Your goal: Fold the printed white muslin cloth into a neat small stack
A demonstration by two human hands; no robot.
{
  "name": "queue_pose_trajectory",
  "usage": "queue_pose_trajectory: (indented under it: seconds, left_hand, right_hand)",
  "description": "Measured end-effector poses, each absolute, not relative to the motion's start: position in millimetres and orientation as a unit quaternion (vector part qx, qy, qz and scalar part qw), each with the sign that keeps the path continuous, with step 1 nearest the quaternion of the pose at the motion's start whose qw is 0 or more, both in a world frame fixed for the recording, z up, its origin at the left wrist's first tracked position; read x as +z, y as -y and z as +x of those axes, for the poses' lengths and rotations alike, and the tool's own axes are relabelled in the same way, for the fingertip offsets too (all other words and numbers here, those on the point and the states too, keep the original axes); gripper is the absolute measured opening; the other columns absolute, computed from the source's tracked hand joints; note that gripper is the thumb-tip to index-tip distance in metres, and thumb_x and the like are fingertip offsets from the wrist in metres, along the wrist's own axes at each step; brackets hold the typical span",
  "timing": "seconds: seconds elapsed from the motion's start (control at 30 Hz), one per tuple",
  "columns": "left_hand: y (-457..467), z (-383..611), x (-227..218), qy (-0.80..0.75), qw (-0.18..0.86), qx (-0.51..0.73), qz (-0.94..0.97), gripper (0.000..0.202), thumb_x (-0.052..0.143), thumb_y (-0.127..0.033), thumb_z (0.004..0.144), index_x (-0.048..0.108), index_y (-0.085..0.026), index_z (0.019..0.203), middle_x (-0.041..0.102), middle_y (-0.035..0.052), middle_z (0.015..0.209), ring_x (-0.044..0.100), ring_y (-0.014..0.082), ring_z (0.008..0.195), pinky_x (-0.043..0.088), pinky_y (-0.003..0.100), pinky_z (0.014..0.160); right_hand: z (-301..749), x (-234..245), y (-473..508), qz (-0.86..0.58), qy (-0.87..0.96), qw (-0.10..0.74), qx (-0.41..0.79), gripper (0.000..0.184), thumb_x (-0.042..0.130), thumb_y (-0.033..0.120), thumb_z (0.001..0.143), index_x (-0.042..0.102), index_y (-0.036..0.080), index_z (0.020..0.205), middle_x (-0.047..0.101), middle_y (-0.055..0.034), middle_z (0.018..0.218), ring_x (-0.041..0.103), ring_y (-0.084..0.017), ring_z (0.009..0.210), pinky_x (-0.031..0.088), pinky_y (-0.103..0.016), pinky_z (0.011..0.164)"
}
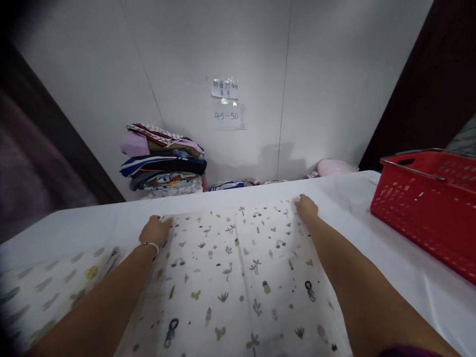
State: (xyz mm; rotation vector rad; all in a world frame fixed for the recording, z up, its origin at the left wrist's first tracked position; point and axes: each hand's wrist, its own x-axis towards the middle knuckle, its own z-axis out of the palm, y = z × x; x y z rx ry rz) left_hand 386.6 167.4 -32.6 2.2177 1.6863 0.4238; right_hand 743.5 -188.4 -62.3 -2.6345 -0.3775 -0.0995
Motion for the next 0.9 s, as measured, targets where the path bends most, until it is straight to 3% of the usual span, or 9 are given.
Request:
queue_pose_trajectory:
  seconds: [0.13,0.3,0.43,0.6,0.9]
  left_hand:
    - [-146.9,373.5,-32.2,-0.53,0.116,0.154,0.826,0.067,0.04,-0.05,0.082,0.035,-0.006,0.132,0.046,0.021,0.131,0.046,0.0314,0.118,0.04,0.04,0.092]
    - [-80.4,324.4,-43.3,-0.37,0.038,0.11,0.922,0.06,0.037,-0.046,0.085,0.04,-0.009,0.131,0.033,0.0155,0.143,0.028,0.0259,0.132,0.027,0.04,0.106]
    - [-20.3,259.9,-60.4,-0.319,0.035,0.094,0.942,0.059,0.037,-0.047,0.084,0.043,-0.013,0.131,0.031,0.0112,0.145,0.024,0.0255,0.135,0.021,0.045,0.109]
    - [18.6,188.9,-74.7,-0.328,0.04,0.077,0.941,0.062,0.034,-0.05,0.084,0.04,-0.015,0.134,0.03,0.0099,0.146,0.022,0.0246,0.136,0.02,0.047,0.109]
    - [56.3,158.7,-60.1,-0.309,0.05,0.071,0.947,0.057,0.031,-0.048,0.086,0.042,-0.019,0.133,0.029,0.0095,0.146,0.02,0.0266,0.136,0.022,0.049,0.107]
  right_hand:
    - [729.0,-59.8,197.9,-0.969,0.171,0.167,-0.056,0.049,0.045,0.035,0.085,0.042,0.014,0.129,0.051,-0.0181,0.124,0.045,-0.032,0.115,0.038,-0.043,0.089]
    - [682.2,-58.9,227.7,-0.932,0.336,0.112,-0.078,0.046,0.036,0.038,0.089,0.045,0.015,0.128,0.042,-0.0126,0.137,0.037,-0.026,0.126,0.031,-0.039,0.102]
    - [627.1,-71.8,282.5,-0.89,0.438,0.105,-0.075,0.049,0.036,0.045,0.088,0.05,0.017,0.126,0.041,-0.011,0.138,0.035,-0.026,0.128,0.028,-0.039,0.105]
    - [575.4,-84.8,357.3,-0.897,0.425,0.104,-0.06,0.049,0.036,0.05,0.087,0.051,0.022,0.125,0.042,-0.0107,0.138,0.035,-0.027,0.129,0.027,-0.046,0.104]
    - [527.6,-62.4,420.0,-0.92,0.382,0.088,-0.016,0.051,0.03,0.049,0.09,0.042,0.023,0.133,0.033,-0.0089,0.144,0.023,-0.026,0.135,0.021,-0.051,0.105]
